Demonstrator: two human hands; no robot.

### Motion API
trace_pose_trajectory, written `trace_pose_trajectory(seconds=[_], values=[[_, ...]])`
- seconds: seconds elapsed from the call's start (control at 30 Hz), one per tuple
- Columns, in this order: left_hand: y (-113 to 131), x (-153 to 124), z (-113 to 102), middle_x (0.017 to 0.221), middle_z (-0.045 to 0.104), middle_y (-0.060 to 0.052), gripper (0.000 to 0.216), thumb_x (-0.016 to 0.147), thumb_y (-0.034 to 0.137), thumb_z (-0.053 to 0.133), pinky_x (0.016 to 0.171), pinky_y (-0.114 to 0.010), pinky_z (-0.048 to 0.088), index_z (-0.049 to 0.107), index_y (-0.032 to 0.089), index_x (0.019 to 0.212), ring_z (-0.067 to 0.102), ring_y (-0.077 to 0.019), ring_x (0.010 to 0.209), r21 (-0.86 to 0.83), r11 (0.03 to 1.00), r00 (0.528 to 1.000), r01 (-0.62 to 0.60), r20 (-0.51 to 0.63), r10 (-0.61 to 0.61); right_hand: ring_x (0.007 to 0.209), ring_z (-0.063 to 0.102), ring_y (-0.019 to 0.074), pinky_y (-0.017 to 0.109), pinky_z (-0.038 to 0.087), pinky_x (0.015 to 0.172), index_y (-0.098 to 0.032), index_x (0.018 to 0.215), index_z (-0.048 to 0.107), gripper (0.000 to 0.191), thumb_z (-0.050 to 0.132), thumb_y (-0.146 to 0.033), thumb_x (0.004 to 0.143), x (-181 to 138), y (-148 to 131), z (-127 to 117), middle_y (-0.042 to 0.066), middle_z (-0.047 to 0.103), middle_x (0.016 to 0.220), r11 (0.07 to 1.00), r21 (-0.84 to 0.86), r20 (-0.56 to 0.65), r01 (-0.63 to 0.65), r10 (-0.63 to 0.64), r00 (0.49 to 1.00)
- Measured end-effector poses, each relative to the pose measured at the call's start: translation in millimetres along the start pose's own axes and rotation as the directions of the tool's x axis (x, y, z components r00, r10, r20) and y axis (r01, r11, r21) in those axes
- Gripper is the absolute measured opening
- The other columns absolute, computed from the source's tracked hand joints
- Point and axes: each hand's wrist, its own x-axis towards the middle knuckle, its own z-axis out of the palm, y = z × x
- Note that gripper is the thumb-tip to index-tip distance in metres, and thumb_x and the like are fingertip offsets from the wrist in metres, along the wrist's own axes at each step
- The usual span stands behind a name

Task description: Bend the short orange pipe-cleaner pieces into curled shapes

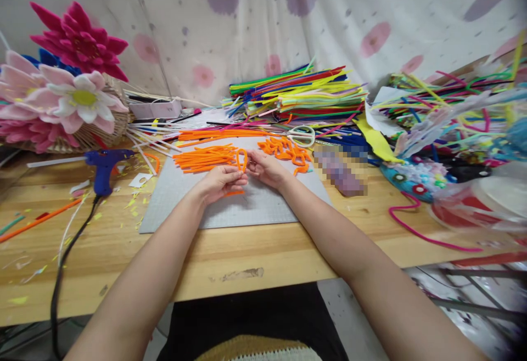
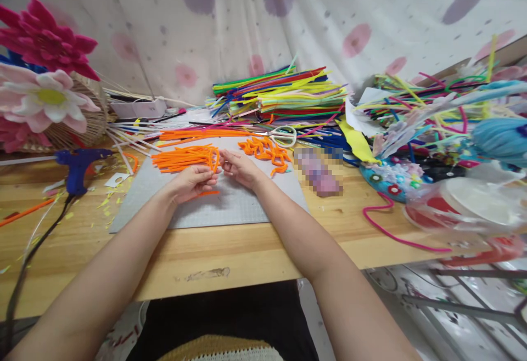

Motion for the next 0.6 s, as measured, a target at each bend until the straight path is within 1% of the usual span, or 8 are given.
trace_pose_trajectory(seconds=[0.07, 0.13, 0.23, 0.3, 0.37, 0.43, 0.5, 0.6], values=[[0.5, -0.1, -0.3, 0.066, 0.064, -0.004, 0.003, 0.074, 0.009, 0.062, 0.051, -0.016, 0.049, 0.065, 0.010, 0.073, 0.059, -0.0067, 0.053, -0.014, 0.999, 0.998, 0.038, 0.048, -0.038, 0.054, 0.044, 0.0064, 0.019, 0.029, 0.044, -0.017, 0.083, 0.062, 0.037, 0.067, -0.048, 0.063, -1.2, -1.5, 0.9, -0.001, 0.054, 0.067, 0.999, 0.038, 0.052, -0.027, 0.025, 0.998], [0.0, 0.1, 0.2, 0.064, 0.063, -0.003, 0.005, 0.074, 0.010, 0.062, 0.049, -0.015, 0.047, 0.066, 0.010, 0.076, 0.057, -0.0058, 0.050, -0.008, 0.998, 0.993, 0.070, 0.097, -0.069, 0.050, 0.040, 0.0058, 0.019, 0.029, 0.043, -0.016, 0.082, 0.062, 0.036, 0.066, -0.048, 0.065, -1.8, -2.2, 1.7, -0.002, 0.051, 0.061, 0.998, 0.042, 0.081, -0.046, 0.043, 0.996], [-0.9, 0.1, 1.6, 0.061, 0.062, -0.002, 0.008, 0.074, 0.010, 0.062, 0.048, -0.014, 0.046, 0.066, 0.011, 0.080, 0.056, -0.0052, 0.048, -0.005, 0.997, 0.989, 0.079, 0.122, -0.078, 0.043, 0.030, 0.0045, 0.020, 0.025, 0.042, -0.015, 0.074, 0.058, 0.032, 0.062, -0.047, 0.070, -1.1, -1.8, 0.9, -0.006, 0.038, 0.051, 1.000, 0.011, 0.045, -0.018, 0.017, 0.999], [-1.2, 0.1, 2.4, 0.060, 0.062, -0.002, 0.008, 0.074, 0.010, 0.062, 0.050, -0.014, 0.046, 0.066, 0.011, 0.080, 0.056, -0.0049, 0.049, -0.006, 0.997, 0.990, 0.073, 0.122, -0.071, 0.042, 0.025, 0.0043, 0.020, 0.024, 0.042, -0.016, 0.069, 0.055, 0.031, 0.062, -0.046, 0.070, 0.1, -0.8, -1.0, -0.008, 0.031, 0.048, 1.000, 0.006, 0.009, 0.005, -0.005, 1.000], [-1.5, 0.3, 2.7, 0.061, 0.062, -0.002, 0.008, 0.074, 0.010, 0.062, 0.051, -0.014, 0.047, 0.066, 0.011, 0.080, 0.056, -0.0049, 0.049, -0.002, 0.998, 0.990, 0.068, 0.126, -0.067, 0.043, 0.023, 0.0045, 0.021, 0.025, 0.043, -0.016, 0.068, 0.055, 0.031, 0.064, -0.046, 0.069, 1.3, 0.5, -3.0, -0.008, 0.030, 0.047, 1.000, 0.024, 0.012, -0.001, 0.001, 1.000], [-1.9, 0.8, 2.6, 0.061, 0.062, -0.002, 0.007, 0.074, 0.010, 0.062, 0.051, -0.014, 0.047, 0.066, 0.011, 0.080, 0.057, -0.0050, 0.049, 0.007, 0.998, 0.990, 0.066, 0.125, -0.067, 0.043, 0.025, 0.0046, 0.021, 0.025, 0.044, -0.016, 0.069, 0.056, 0.031, 0.067, -0.045, 0.065, 2.0, 1.5, -4.2, -0.008, 0.031, 0.047, 0.998, 0.055, 0.044, -0.024, 0.022, 0.999], [-2.2, 1.0, 2.6, 0.061, 0.062, -0.003, 0.005, 0.074, 0.010, 0.063, 0.050, -0.014, 0.048, 0.066, 0.010, 0.078, 0.057, -0.0052, 0.049, 0.011, 0.998, 0.991, 0.067, 0.119, -0.068, 0.043, 0.026, 0.0042, 0.020, 0.024, 0.043, -0.016, 0.068, 0.056, 0.032, 0.070, -0.044, 0.062, 1.9, 1.5, -4.3, -0.008, 0.032, 0.047, 0.996, 0.081, 0.061, -0.030, 0.025, 0.998], [-2.2, 0.6, 3.0, 0.059, 0.062, -0.003, 0.005, 0.074, 0.009, 0.063, 0.049, -0.014, 0.049, 0.066, 0.010, 0.078, 0.058, -0.0056, 0.048, 0.005, 0.998, 0.990, 0.070, 0.119, -0.070, 0.043, 0.026, 0.0032, 0.019, 0.020, 0.040, -0.015, 0.064, 0.053, 0.033, 0.072, -0.041, 0.059, 0.7, -0.2, -2.6, -0.008, 0.034, 0.048, 0.995, 0.094, 0.036, -0.015, 0.012, 0.999]])
